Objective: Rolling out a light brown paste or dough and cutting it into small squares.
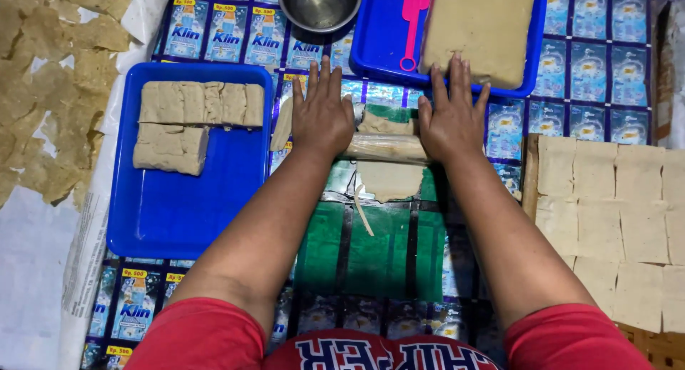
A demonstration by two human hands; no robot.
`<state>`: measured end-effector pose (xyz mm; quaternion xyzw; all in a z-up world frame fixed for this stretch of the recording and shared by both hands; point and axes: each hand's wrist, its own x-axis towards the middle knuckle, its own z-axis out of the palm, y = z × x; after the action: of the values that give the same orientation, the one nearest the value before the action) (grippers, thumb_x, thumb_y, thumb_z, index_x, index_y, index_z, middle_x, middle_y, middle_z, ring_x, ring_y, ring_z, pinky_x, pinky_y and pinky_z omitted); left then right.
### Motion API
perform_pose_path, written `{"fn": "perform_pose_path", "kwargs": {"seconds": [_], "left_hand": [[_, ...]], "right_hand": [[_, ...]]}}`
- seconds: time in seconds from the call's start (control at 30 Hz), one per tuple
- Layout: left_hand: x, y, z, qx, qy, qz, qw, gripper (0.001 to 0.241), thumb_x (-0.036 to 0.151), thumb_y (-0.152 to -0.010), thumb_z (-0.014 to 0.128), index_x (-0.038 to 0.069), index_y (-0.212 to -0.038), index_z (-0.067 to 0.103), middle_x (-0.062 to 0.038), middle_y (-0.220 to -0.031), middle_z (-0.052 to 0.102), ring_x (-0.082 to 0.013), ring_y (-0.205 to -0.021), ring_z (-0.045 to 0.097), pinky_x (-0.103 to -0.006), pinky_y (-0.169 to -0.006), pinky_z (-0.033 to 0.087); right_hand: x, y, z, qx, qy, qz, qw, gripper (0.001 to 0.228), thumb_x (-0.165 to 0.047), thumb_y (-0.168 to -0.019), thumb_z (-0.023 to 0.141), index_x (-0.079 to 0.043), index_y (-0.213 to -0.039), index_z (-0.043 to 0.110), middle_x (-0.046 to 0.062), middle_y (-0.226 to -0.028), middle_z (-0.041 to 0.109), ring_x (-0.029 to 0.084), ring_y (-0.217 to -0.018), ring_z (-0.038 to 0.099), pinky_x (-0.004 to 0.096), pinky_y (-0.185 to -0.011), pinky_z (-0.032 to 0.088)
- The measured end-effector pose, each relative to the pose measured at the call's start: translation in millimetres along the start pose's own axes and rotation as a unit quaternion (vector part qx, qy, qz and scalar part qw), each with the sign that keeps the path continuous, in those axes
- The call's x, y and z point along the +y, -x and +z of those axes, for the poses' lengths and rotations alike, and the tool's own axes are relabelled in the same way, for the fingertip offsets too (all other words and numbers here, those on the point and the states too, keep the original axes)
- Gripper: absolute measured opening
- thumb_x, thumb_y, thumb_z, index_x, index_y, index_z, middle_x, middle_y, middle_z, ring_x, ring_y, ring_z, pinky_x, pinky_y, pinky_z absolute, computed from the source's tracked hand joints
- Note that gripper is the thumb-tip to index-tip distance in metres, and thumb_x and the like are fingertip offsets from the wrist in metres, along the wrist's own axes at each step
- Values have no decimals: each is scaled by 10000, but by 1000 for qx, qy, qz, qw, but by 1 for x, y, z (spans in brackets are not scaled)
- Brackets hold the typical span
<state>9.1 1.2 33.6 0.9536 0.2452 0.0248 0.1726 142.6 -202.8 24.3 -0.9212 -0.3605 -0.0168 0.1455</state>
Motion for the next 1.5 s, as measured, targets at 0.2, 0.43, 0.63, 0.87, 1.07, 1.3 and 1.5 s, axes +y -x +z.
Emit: {"fn": "perform_pose_path", "kwargs": {"seconds": [0.2, 0.43, 0.63, 0.87, 1.07, 1.3, 1.5], "left_hand": [[4, 19, -6, 1, -18, 5, 1000, 617, 346, -1039, 367, 116, -1608, 304, -169, -1715, 155, -332, -1596, 73, -606, -1245, -77], [-4, 74, 9, 50, -41, 37, 997, 583, 360, -985, 352, 189, -1530, 474, -143, -1676, 312, -350, -1571, 197, -615, -1237, -16], [-7, 75, 12, 2, -36, 16, 999, 597, 375, -962, 317, 178, -1503, 471, -132, -1666, 328, -344, -1570, 193, -654, -1225, -59], [3, 43, -3, -17, -10, -18, 1000, 763, 391, -898, 426, 103, -1596, 313, -171, -1722, 85, -339, -1598, 19, -644, -1237, -117], [6, 64, -7, -55, -29, -22, 998, 713, 380, -930, 346, 145, -1602, 316, -146, -1722, 116, -319, -1596, 32, -630, -1237, -85], [-4, 102, 20, 66, -37, 29, 997, 603, 289, -936, 395, 142, -1514, 487, -151, -1652, 358, -349, -1547, 277, -621, -1233, 70], [-3, 142, 1, 41, -20, 64, 997, 533, 277, -1017, 360, 107, -1506, 486, -186, -1651, 341, -384, -1539, 271, -597, -1226, 92]], "right_hand": [[-6, 14, -1, -54, 8, 37, 998, 700, -497, -1062, 389, -189, -1670, 227, 186, -1723, 75, 326, -1599, 42, 696, -1226, 61], [-28, 77, -2, -58, 34, 31, 997, 617, -441, -1080, 325, -192, -1644, 338, 185, -1727, 113, 340, -1595, 96, 675, -1196, 134], [-17, 92, -1, -106, 48, 29, 993, 629, -504, -1072, 285, -248, -1647, 278, 182, -1719, 164, 364, -1588, 118, 737, -1170, 76], [-19, 53, -11, -99, -21, 121, 987, 679, -580, -1099, 291, -234, -1676, 199, 184, -1720, -71, 349, -1592, -76, 776, -1155, -45], [-23, 70, -11, -128, 4, 107, 986, 651, -575, -1077, 250, -280, -1657, 240, 180, -1731, 5, 323, -1599, -33, 722, -1186, -24], [-31, 109, -7, -67, 17, 51, 996, 577, -472, -1093, 299, -265, -1631, 338, 196, -1731, 111, 331, -1601, 96, 696, -1204, 37], [-41, 150, -6, -17, 20, 21, 999, 554, -429, -1095, 321, -237, -1611, 373, 218, -1708, 197, 357, -1585, 159, 679, -1202, 104]]}}
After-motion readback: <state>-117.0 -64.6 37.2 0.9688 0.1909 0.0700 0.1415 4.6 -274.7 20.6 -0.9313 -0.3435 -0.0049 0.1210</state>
